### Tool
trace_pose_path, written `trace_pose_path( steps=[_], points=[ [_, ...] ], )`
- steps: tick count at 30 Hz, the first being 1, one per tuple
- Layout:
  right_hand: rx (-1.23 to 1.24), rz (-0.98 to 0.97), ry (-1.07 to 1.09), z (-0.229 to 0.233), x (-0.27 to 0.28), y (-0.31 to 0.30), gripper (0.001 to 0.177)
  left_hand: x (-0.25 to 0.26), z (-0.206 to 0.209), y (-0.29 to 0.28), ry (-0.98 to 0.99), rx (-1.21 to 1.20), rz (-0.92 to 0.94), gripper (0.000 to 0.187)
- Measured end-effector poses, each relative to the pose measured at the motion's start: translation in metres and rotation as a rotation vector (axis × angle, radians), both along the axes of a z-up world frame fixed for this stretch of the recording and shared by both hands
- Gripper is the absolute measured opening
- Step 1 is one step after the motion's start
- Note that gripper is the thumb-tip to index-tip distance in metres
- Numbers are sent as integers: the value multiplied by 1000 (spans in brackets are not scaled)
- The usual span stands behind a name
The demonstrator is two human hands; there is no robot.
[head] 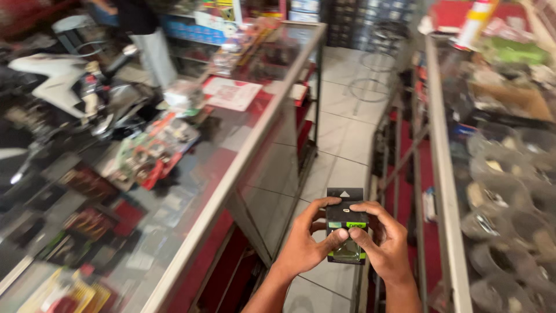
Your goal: The person picks up several packaged motorcycle parts from a counter, including light bulbs and hand grips, and places them onto a wall-mounted wire display rack.
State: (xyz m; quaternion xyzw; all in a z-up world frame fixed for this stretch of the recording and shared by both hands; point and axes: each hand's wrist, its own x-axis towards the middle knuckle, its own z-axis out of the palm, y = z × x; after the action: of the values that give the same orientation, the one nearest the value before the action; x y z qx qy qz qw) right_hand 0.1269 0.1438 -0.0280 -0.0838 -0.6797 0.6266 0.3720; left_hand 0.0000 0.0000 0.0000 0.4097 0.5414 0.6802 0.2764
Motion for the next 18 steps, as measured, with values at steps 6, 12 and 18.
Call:
trace_pose_path(
  steps=[6, 12, 18],
  points=[
    [-17, -192, 34, 5, 32, 0, 47, 13, -5, 49, -247, 205, -142, 80],
    [-34, -456, 12, 19, 66, -1, 49, 22, 4, 100, -279, 128, -438, 68],
    [15, -697, -24, 16, 90, -14, 49, 42, -1, 123, -388, 64, -641, 64]
  ],
)
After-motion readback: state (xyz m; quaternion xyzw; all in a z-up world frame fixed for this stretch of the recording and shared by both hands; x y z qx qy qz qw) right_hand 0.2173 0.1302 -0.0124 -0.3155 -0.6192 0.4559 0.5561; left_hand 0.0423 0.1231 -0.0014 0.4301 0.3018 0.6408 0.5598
